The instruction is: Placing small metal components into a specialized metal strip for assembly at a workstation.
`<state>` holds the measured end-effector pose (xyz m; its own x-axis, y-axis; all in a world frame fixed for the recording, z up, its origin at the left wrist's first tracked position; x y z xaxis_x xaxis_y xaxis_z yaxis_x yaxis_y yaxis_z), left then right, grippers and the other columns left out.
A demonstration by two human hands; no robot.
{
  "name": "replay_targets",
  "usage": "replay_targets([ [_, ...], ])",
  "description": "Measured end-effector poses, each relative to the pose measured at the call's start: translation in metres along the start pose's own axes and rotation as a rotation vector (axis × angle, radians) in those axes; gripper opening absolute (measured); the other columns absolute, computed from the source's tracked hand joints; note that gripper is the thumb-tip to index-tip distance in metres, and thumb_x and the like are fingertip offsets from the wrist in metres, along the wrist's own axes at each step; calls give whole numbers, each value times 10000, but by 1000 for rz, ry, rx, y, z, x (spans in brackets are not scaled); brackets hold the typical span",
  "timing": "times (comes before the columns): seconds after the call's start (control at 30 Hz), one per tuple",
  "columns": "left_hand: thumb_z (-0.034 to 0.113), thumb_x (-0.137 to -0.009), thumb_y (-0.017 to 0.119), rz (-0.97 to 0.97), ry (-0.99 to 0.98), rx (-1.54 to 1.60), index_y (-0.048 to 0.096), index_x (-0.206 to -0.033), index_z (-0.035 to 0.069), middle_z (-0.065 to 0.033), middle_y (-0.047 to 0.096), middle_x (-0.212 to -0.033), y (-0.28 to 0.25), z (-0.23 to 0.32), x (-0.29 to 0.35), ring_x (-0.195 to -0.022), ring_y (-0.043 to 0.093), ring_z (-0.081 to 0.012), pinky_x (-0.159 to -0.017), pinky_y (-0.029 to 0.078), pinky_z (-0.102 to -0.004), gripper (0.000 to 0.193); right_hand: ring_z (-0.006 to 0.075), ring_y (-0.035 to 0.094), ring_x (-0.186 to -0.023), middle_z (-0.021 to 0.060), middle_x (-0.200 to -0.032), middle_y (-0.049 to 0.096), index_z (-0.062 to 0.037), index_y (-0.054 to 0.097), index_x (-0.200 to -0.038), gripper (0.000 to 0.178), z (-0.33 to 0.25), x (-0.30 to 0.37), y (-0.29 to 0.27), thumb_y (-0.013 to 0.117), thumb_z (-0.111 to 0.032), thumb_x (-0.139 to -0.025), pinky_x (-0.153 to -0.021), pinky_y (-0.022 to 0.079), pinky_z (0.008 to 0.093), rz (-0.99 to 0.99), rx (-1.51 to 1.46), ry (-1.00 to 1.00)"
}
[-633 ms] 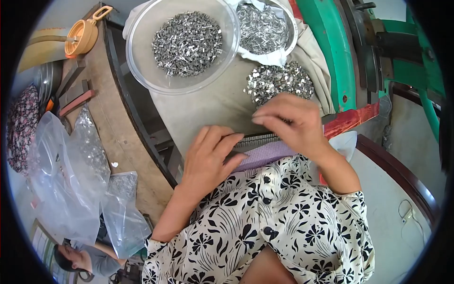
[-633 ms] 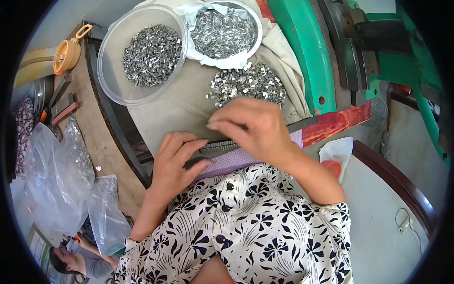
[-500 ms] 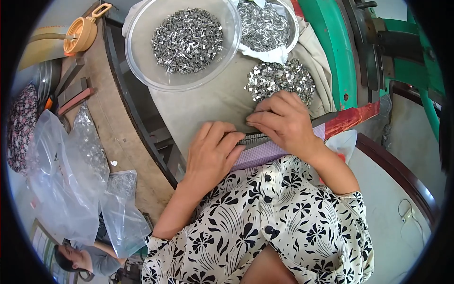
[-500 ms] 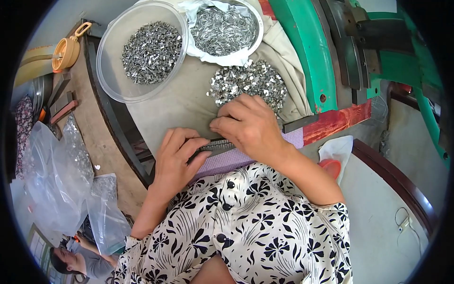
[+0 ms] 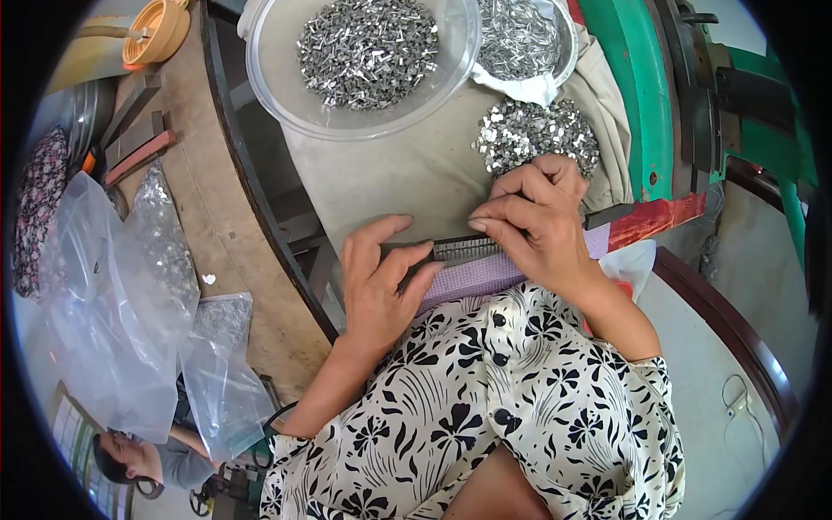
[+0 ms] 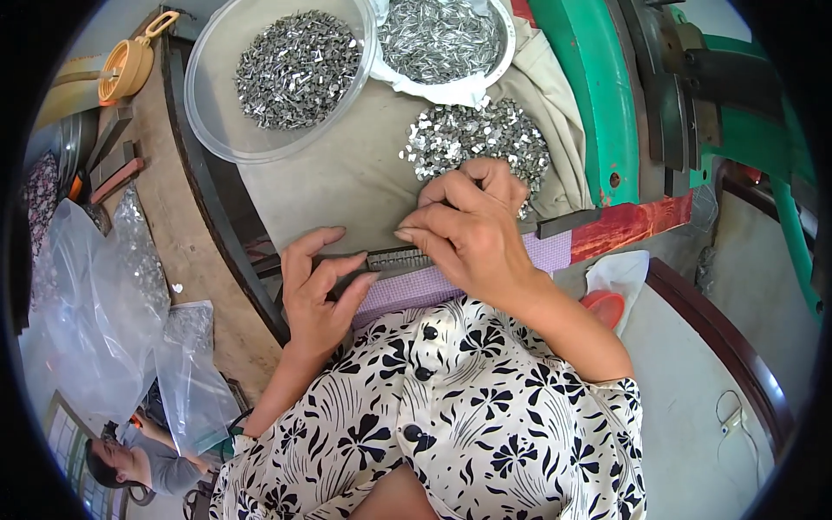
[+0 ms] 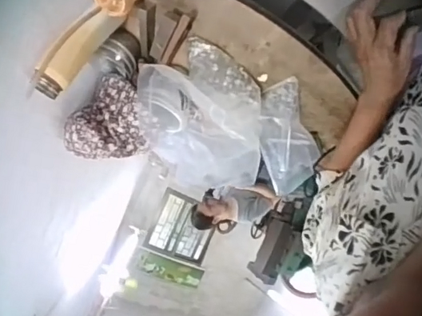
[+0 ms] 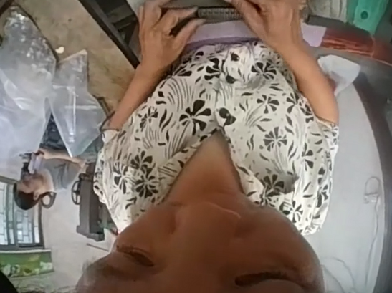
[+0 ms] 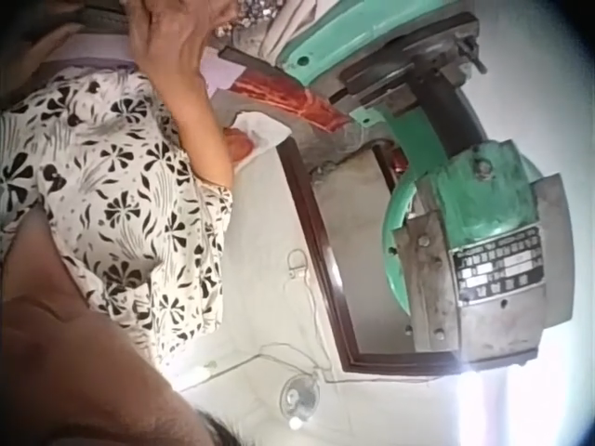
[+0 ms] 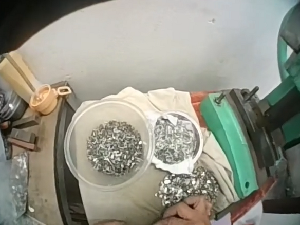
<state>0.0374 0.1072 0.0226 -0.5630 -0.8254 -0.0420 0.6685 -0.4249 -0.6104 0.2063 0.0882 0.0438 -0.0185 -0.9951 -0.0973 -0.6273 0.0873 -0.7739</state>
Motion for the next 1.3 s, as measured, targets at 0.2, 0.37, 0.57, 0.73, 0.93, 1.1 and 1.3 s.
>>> replay_targets([
  [0.2, 118, -703, 827, 14, -15, 33, 706, -923, 71, -110, 605, -1201, 0, -4, 0, -1061, 558, -304, -888, 417, -398, 256, 210, 450, -976, -57, -873, 584, -139, 766, -820, 76, -10, -3, 19, 782, -183, -760, -898, 277, 383, -130, -123, 79],
  [0.37, 96, -669, 842, 6, -18, 29, 712, -890, 48, -138, 616, -1183, 0, -4, -1, -1074, 559, -305, -908, 430, -390, 261, 216, 438, -991, -61, -875, 583, -142, 768, -800, 75, -13, -5, 28, 790, -201, -759, -917, 250, 400, -146, -141, 87],
  [0.57, 94, -662, 842, 15, -21, 36, 709, -879, 47, -136, 615, -1183, 0, -5, -1, -1072, 557, -306, -904, 436, -391, 258, 219, 433, -1000, -64, -873, 581, -142, 770, -785, 87, -15, -5, 29, 800, -216, -749, -924, 243, 412, -140, -105, 93],
  [0.73, 91, -657, 843, 19, -24, 32, 708, -874, 46, -136, 614, -1185, 1, -5, 0, -1072, 557, -306, -900, 440, -391, 260, 221, 429, -1007, -62, -881, 584, -143, 772, -784, 103, -12, -5, 27, 810, -225, -735, -933, 241, 412, -146, -145, 126],
  [0.93, 86, -659, 843, 18, -25, 32, 705, -867, 45, -139, 614, -1184, 1, -6, 0, -1076, 558, -307, -898, 441, -392, 253, 228, 427, -1018, -56, -912, 587, -147, 780, -786, 126, -15, -4, 28, 823, -240, -713, -928, 245, 415, -144, -114, 106],
  [1.1, 82, -660, 843, 11, -29, 31, 704, -864, 44, -143, 613, -1181, 1, -6, 0, -1078, 560, -308, -901, 441, -392, 249, 232, 430, -1021, -53, -931, 588, -150, 781, -784, 133, -15, -3, 28, 827, -244, -703, -926, 248, 414, -131, -96, 97],
  [1.3, 86, -664, 844, 18, -22, 31, 707, -871, 44, -141, 609, -1181, 1, -6, 0, -1074, 560, -306, -895, 444, -387, 251, 239, 437, -1037, -48, -943, 593, -158, 785, -816, 159, -14, -2, 30, 826, -245, -690, -932, 257, 414, -141, -76, 128],
])
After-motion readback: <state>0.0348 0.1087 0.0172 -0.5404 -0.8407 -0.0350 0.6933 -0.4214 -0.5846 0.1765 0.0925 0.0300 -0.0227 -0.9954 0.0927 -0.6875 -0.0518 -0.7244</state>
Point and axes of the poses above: each hand's wrist, its own x-axis away from the middle knuckle, its own y-axis out of the palm, z = x × y, the point moved 10 cm from there along -x, towards the middle knuckle
